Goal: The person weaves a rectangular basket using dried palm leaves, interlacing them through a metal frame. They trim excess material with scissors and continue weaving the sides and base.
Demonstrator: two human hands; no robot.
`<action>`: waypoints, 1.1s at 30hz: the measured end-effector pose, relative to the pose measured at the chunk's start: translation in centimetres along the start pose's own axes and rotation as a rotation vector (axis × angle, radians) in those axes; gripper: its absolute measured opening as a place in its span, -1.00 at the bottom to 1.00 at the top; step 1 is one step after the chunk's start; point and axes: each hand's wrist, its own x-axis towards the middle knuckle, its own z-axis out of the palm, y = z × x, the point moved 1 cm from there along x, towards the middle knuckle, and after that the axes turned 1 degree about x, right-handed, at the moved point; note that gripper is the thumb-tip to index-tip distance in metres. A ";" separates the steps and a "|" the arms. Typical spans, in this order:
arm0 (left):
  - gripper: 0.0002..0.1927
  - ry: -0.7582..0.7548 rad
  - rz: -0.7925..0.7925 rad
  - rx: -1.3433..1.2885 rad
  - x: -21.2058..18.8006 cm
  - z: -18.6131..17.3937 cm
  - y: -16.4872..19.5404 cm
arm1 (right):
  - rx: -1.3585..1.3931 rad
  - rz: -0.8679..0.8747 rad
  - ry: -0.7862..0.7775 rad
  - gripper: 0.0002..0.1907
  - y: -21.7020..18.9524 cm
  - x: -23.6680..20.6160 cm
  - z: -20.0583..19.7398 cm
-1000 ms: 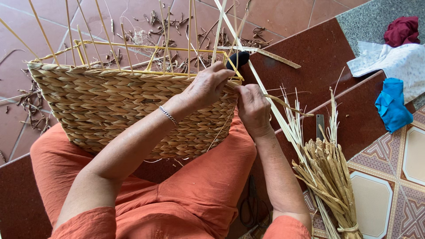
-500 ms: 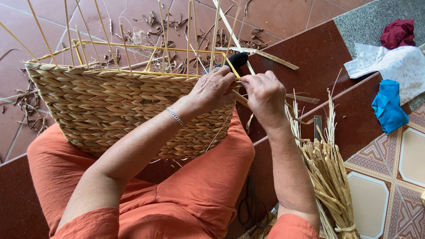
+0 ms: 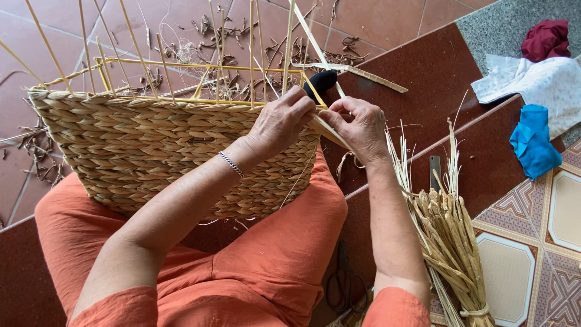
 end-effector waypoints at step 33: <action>-0.93 -0.171 -0.143 -0.157 2.6 -0.5 -0.9 | -0.691 0.190 0.552 -0.89 12.9 -17.6 -7.8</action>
